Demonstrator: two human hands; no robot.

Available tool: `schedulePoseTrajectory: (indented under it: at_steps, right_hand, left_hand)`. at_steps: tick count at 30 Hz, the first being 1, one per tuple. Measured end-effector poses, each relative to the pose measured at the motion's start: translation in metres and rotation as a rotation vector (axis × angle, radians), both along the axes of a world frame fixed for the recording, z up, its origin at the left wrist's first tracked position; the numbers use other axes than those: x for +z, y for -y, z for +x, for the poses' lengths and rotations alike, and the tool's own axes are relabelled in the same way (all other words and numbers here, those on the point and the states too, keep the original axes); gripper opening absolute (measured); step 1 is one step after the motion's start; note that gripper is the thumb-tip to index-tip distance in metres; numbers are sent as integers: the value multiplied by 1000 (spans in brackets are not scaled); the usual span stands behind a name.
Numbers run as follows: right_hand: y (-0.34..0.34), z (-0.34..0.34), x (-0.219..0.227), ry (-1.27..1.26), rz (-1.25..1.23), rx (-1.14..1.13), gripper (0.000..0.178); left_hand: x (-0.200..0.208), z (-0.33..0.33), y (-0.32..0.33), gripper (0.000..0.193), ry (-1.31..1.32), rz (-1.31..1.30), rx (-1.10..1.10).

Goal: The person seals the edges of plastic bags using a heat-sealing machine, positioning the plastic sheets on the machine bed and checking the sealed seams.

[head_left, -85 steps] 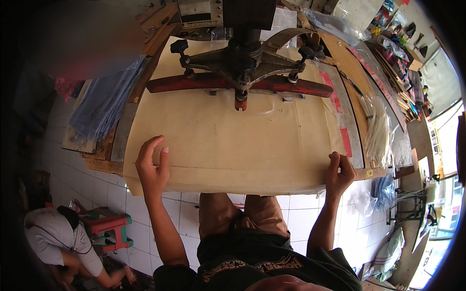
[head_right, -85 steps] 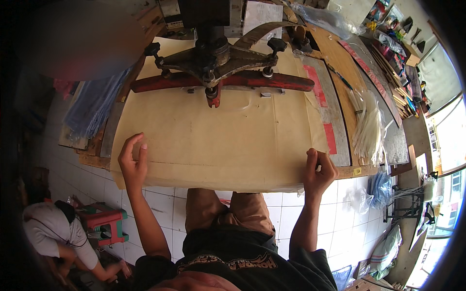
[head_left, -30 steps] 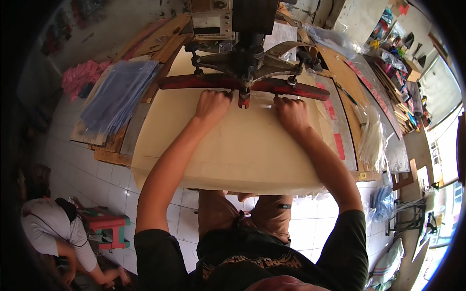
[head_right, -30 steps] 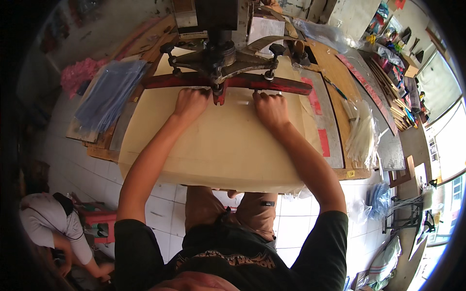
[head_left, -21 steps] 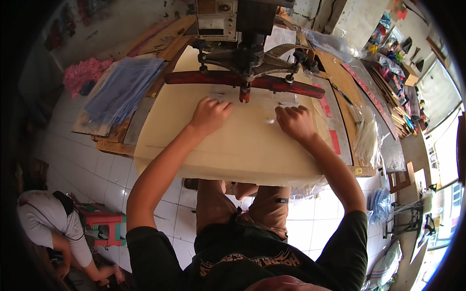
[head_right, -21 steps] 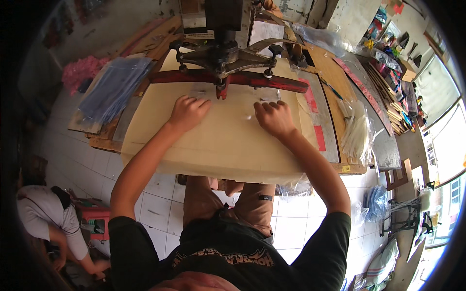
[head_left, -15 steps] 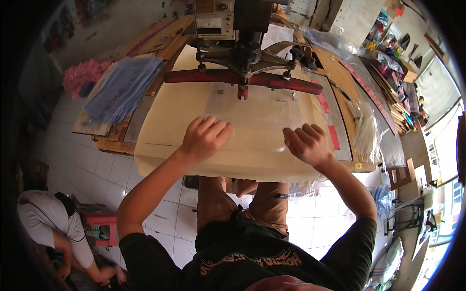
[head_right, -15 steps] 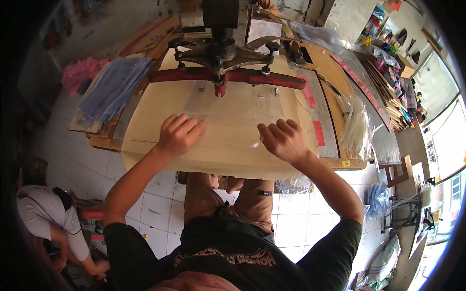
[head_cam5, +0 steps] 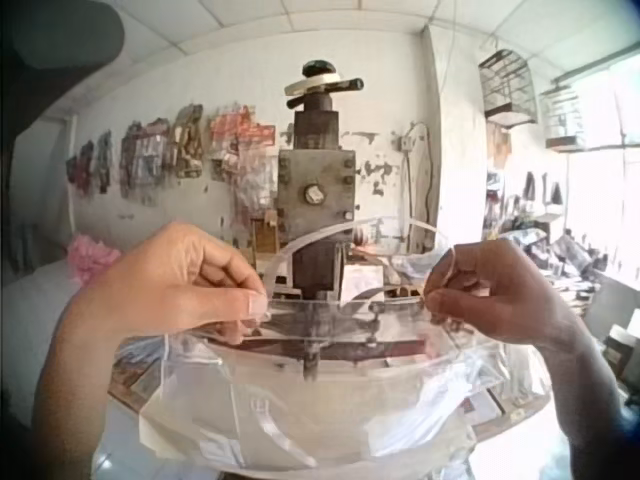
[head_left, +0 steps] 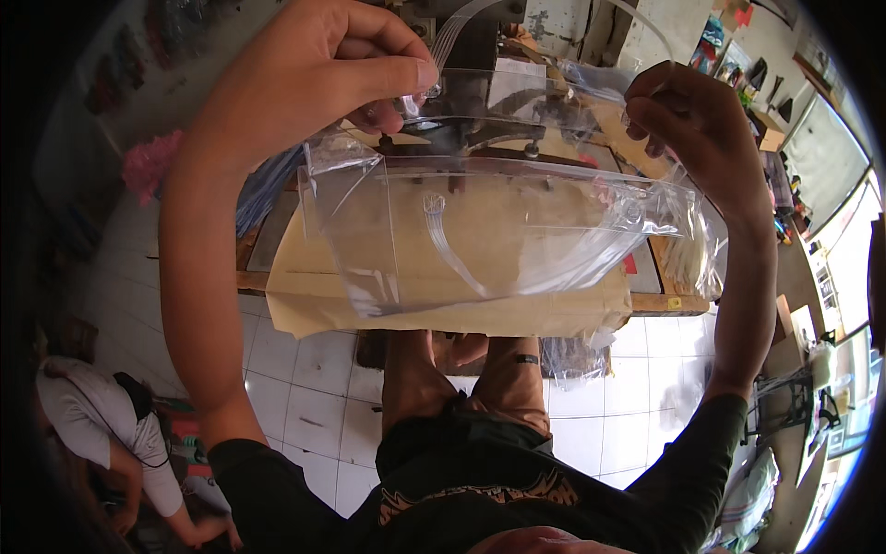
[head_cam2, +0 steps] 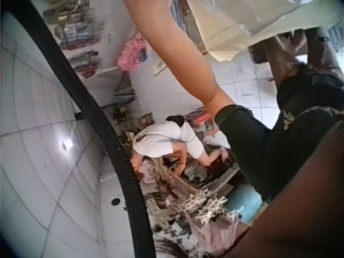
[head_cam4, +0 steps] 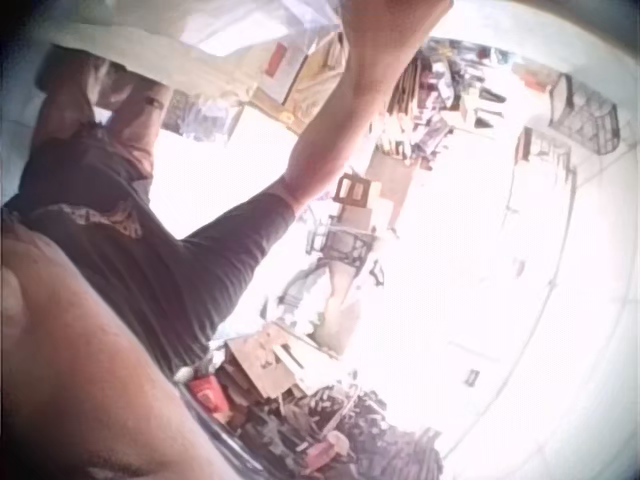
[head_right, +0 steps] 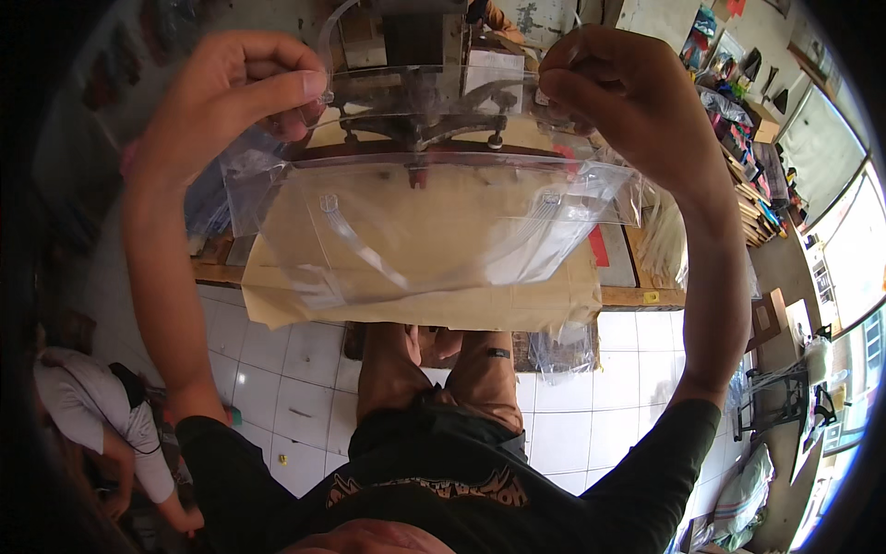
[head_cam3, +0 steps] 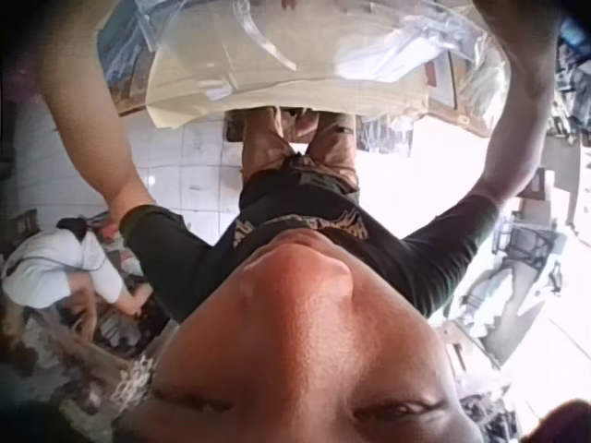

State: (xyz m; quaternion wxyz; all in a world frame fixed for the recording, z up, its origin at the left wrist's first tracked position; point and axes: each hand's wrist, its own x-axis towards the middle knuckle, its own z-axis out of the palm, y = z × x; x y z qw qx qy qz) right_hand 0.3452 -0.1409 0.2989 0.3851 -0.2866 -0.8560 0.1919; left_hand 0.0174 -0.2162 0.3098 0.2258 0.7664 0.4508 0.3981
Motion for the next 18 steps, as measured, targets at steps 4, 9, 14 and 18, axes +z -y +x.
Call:
schedulePoseTrajectory:
  at_steps: [4,9,14,18]
  right_hand:
    - [-5,7,6,83,-241,80,16]
    - [-8,7,-22,103,-361,100,19]
    - [-26,1,-87,101,-608,66,18]
    - [-54,-3,-150,31,-674,113,19]
  left_hand:
    - [-5,-6,-1,21,75,-186,-67]
    - [-31,-2,-1,26,141,-299,-98]
    - [-89,-3,-29,36,85,-466,-107]
    - [-144,-3,-51,39,73,-503,-93]
